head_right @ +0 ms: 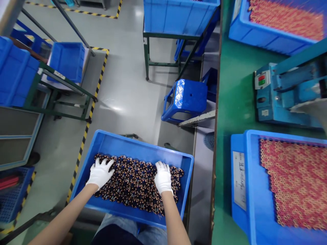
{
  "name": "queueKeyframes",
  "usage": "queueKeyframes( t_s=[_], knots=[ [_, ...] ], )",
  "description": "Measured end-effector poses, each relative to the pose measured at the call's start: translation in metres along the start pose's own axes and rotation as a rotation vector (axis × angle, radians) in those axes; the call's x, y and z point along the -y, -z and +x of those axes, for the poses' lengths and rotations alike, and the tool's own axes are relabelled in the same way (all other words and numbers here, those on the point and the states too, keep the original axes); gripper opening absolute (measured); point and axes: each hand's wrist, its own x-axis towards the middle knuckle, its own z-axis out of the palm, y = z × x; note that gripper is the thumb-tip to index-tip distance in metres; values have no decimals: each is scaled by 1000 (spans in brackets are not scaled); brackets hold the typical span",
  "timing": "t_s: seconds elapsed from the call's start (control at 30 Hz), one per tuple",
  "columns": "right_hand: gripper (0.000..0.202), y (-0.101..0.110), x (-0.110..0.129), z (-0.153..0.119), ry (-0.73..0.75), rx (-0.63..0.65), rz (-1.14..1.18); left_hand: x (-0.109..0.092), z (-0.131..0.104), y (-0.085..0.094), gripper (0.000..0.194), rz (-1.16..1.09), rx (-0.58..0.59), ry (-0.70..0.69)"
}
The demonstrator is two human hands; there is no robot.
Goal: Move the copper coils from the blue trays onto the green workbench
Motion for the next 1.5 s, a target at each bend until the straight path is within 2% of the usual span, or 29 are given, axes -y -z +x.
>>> queueKeyframes(
  t_s=[0.1,0.17,0.23,0.3,0.37,0.43,0.67,0.8,0.9,0.97,1.03,1.1,1.17,1.23,1.33,1.5],
  knots=[
    [53,0,6,-2,17,24,-24,-17,-2,13,44,5,-92,-58],
    [55,4,12,1,20,38,-47,-37,3,20,43,-43,-137,-203],
    [60,7,18,7,39,62,-62,-59,13,24,48,-67,-41,-396],
    [62,8,22,14,62,107,-66,-77,25,24,56,-20,134,-521],
    [62,7,26,17,80,161,-68,-89,34,22,58,37,262,-546],
    [61,7,27,17,99,198,-77,-92,36,19,58,56,307,-539],
    [61,10,22,12,153,254,-84,-84,26,12,59,64,336,-538],
    [67,4,22,12,170,213,-65,-89,25,12,60,53,316,-530],
    [65,-1,18,7,139,118,-30,-86,22,10,62,35,284,-514],
    [61,-2,10,2,56,3,-11,-76,19,5,58,-10,174,-483],
    [59,-1,-6,-3,-70,-158,9,-59,17,-2,49,-63,1,-420],
    [58,2,-25,-6,-187,-235,25,-39,17,-8,45,-93,-129,-364],
    [60,7,-42,-6,-226,-174,37,-24,19,-11,45,-92,-144,-367],
    [61,11,-54,-6,-195,-45,42,-15,22,-11,43,-84,-110,-402],
    [61,18,-62,-4,-130,55,57,-13,26,-7,41,-76,-71,-418],
    [62,34,-73,10,-130,160,109,-17,26,-8,40,-99,-86,-382]
  ],
)
